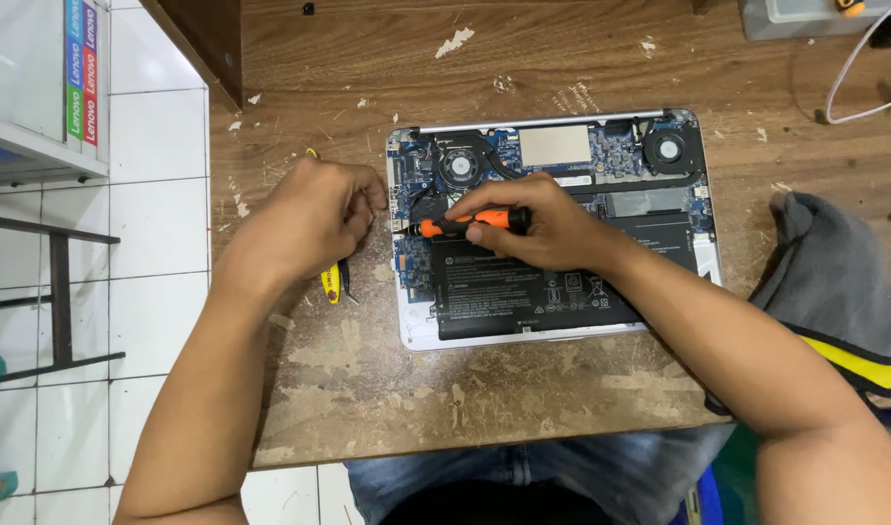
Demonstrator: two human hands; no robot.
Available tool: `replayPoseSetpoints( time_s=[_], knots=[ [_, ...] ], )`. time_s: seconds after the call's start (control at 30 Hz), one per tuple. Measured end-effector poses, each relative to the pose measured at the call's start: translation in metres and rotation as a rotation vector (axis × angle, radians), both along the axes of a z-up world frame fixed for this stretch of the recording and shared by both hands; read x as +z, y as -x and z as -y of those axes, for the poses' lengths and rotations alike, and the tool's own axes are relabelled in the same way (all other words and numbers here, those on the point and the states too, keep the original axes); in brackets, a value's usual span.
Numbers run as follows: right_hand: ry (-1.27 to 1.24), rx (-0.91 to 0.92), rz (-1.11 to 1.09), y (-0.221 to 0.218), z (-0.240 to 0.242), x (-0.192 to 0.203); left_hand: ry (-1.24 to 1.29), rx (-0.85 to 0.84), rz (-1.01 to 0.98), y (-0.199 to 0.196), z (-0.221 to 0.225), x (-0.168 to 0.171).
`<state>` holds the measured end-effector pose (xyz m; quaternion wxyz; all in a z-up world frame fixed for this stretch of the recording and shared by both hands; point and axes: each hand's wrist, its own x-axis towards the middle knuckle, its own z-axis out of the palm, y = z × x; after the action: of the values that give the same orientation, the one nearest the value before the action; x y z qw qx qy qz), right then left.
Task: Unscrewing internal components and removing the battery from a laptop
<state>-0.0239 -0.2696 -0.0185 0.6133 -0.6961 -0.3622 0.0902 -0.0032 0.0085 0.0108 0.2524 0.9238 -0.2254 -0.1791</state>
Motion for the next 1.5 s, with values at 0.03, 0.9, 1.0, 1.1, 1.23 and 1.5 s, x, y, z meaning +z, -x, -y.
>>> replayPoseSetpoints(
  time_s=[0.03, 0.9, 1.0, 1.1, 1.23, 1.5],
  knots=[
    [0.0, 0.002, 0.0, -0.001, 0.0, 0.0, 0.0, 0.002, 0.0, 0.0, -0.001, -0.003],
    [0.088, -0.02, 0.022, -0.004, 0.0, -0.01, -0.215, 0.038, -0.083, 0.001, -0.002, -0.003],
    [0.069, -0.027, 0.024, -0.002, -0.001, -0.006, -0.232, 0.03, -0.068, 0.002, 0.002, 0.002],
    [0.041, -0.056, 0.023, -0.003, 0.0, -0.006, -0.239, 0.012, -0.014, 0.005, 0.001, 0.005],
    [-0.027, -0.127, -0.02, -0.006, 0.012, -0.03, -0.208, 0.034, -0.011, 0.004, 0.002, 0.004],
    [-0.528, -0.267, -0.226, -0.016, 0.018, -0.046, 0.25, -0.207, 0.481, 0.008, 0.031, -0.01]
  ],
)
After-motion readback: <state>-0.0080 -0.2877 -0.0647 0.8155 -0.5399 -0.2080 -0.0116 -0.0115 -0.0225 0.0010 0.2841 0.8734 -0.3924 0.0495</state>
